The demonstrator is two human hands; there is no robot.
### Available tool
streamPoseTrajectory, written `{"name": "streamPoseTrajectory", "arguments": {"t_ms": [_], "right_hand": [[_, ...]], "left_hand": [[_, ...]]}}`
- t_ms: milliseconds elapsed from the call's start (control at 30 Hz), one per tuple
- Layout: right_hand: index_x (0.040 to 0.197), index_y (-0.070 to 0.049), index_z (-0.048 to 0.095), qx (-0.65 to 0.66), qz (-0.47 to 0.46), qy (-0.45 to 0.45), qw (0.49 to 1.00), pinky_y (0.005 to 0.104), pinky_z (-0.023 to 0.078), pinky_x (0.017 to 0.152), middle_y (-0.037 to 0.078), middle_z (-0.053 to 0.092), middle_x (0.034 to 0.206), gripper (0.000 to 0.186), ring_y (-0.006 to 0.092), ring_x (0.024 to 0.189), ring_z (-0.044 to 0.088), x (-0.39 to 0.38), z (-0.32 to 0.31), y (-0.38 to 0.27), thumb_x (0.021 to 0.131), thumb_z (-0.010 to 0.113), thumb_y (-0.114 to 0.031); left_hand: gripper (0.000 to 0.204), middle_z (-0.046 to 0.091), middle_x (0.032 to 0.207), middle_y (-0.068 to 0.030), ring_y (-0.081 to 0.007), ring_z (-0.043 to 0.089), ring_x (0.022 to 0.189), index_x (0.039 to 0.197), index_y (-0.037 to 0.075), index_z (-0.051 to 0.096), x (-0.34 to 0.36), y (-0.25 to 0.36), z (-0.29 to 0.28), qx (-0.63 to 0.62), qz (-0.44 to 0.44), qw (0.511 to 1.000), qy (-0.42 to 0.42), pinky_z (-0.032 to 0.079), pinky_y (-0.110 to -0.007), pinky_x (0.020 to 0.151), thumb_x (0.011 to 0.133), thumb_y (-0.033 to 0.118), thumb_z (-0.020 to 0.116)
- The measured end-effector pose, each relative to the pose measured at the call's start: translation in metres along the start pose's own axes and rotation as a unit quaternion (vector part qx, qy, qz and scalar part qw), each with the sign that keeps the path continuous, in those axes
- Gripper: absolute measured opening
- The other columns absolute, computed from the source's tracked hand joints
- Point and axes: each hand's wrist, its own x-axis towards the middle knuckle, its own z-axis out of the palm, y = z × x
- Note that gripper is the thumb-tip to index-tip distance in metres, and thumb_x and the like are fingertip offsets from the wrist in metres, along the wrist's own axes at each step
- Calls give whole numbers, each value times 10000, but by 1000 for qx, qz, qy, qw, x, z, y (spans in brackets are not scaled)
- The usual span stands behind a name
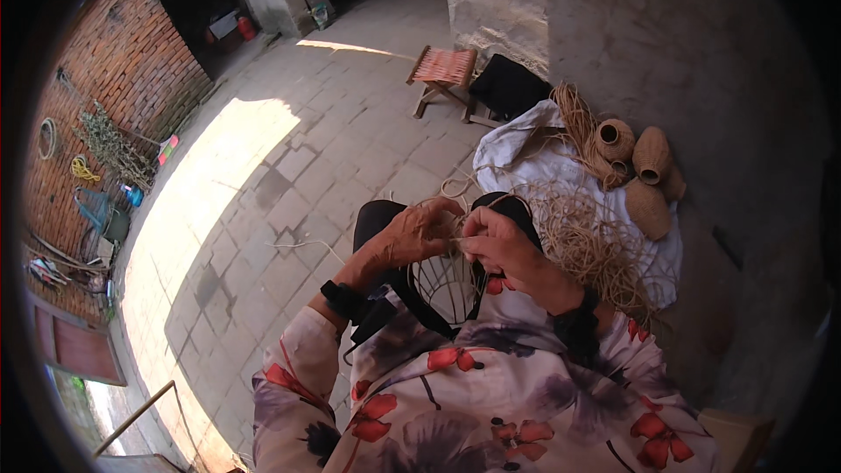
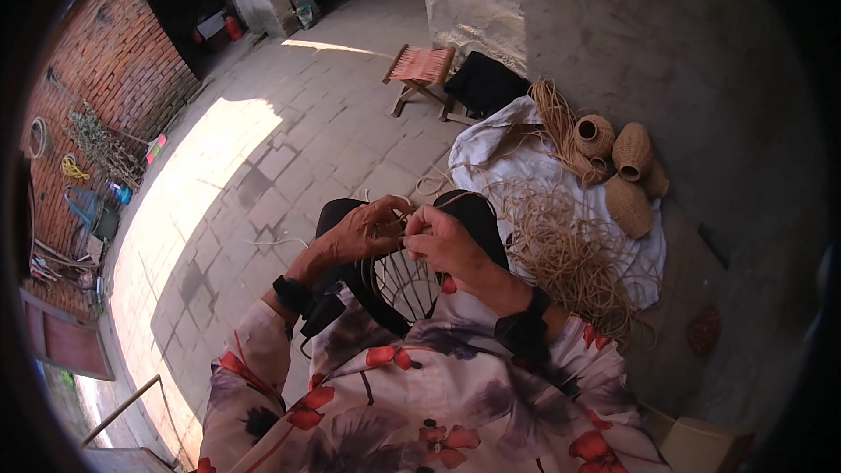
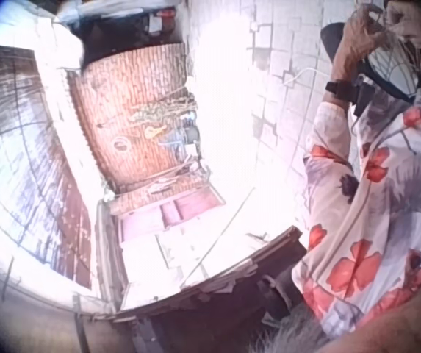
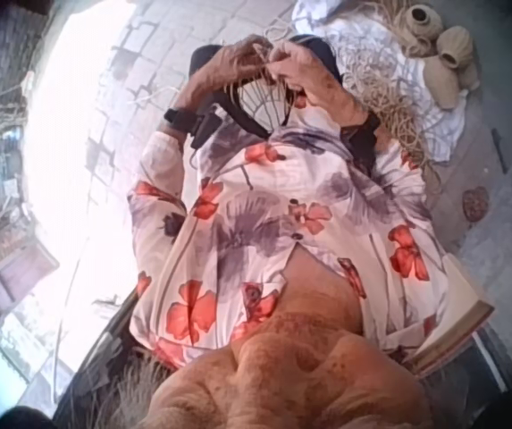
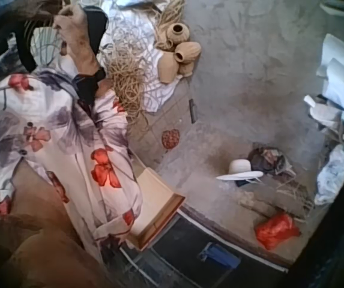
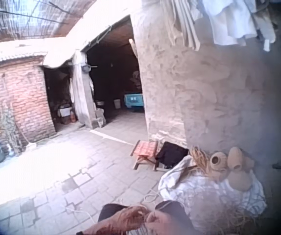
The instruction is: The recorder is weaving a basket using straw-like fiber materials.
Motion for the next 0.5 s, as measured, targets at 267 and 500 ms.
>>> {"name": "streamPoseTrajectory", "arguments": {"t_ms": [267, 500], "right_hand": [[1047, -11, 537, 96, -405, -87, 905, 177, 379, 538, 47, 587, 808, 210, 55, 618, 551, -137, -103, -110, 874, 628, -89], [1072, -26, 612, -374, -321, 452, 743, 255, 421, 604, 62, 608, 920, 224, 110, 695, 541, -137, -201, -113, 884, 661, -139]], "left_hand": [[354, 661, 829, -103, -259, 663, 809, 1042, 67, 551, -1, -13, 15, 99, 64, 987, 110, 500, -363, 739, 778, 228, 723], [207, 671, 818, -120, -324, 667, 786, 951, 68, 577, 3, -13, 28, 57, 73, 976, 195, 529, -389, 725, 767, 137, 641]]}}
